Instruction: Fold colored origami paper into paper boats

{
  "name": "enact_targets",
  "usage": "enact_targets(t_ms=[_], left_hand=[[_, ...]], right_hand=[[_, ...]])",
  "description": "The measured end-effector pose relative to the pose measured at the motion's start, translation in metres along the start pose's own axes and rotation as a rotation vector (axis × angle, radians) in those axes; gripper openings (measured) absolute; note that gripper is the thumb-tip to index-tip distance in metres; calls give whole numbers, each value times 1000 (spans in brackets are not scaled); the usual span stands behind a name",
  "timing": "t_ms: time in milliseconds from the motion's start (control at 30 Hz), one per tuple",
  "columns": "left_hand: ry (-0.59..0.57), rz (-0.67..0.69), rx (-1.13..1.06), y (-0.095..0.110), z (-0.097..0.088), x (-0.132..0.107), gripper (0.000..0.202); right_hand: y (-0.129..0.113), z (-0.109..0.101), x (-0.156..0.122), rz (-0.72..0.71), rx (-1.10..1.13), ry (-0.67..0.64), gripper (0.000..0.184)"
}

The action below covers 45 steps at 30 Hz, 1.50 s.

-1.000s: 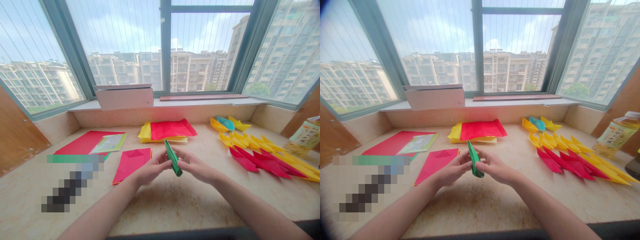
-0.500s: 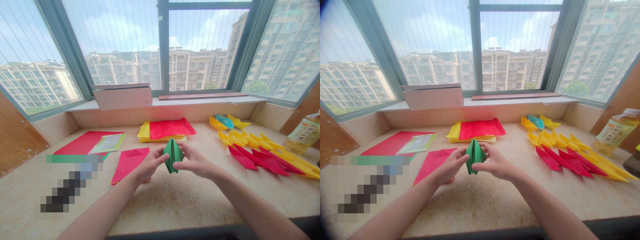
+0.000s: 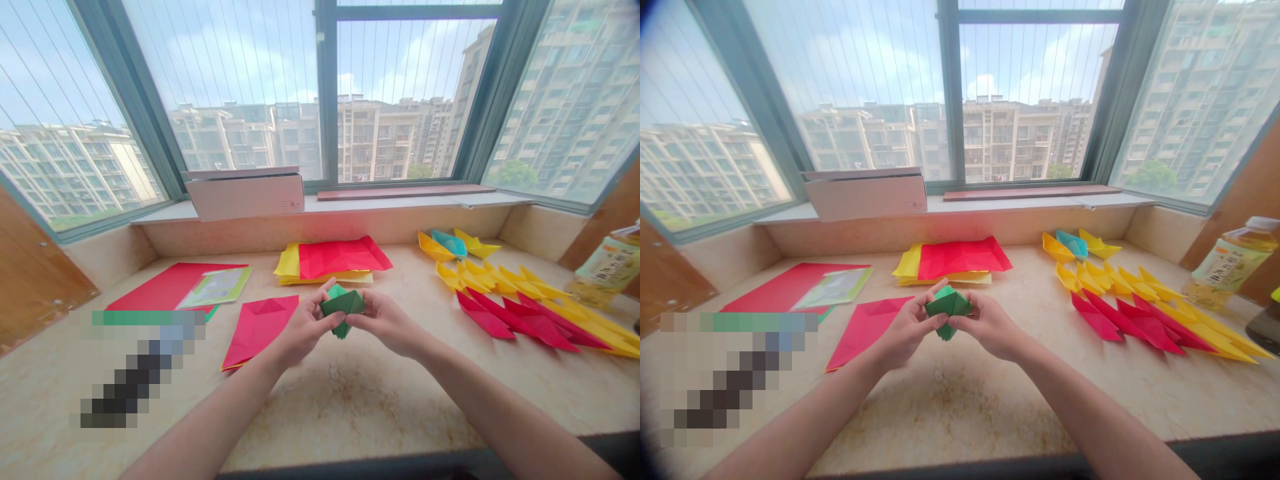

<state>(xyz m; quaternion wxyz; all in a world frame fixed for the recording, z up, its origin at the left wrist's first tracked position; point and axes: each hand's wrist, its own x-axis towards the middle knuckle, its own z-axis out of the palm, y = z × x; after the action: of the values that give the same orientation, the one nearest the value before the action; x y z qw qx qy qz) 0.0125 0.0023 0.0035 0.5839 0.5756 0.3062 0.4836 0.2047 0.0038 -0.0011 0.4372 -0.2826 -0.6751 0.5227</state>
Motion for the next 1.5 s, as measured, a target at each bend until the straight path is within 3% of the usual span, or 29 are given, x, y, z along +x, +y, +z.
enact_targets(t_ms=[200, 367, 600, 800, 1000, 1267, 1500], left_hand=[[8, 51, -32, -1, 2, 0, 30], [-47, 71, -65, 1, 4, 0, 69], [21, 13, 225, -1, 2, 2, 35], [136, -6, 178, 3, 6, 1, 32], [180, -1, 194, 0, 10, 1, 34], [120, -40, 61, -12, 13, 2, 48], [-3, -59, 193, -5, 13, 0, 40]], right_hand=[[5, -3, 4, 19, 62, 179, 36], [2, -4, 4, 32, 84, 211, 41], [-9, 5, -1, 70, -115, 98, 25], [-7, 6, -3, 38, -108, 119, 21], [-1, 10, -3, 56, -89, 193, 22], [6, 4, 2, 19, -60, 340, 32], [0, 2, 0, -4, -107, 275, 32]])
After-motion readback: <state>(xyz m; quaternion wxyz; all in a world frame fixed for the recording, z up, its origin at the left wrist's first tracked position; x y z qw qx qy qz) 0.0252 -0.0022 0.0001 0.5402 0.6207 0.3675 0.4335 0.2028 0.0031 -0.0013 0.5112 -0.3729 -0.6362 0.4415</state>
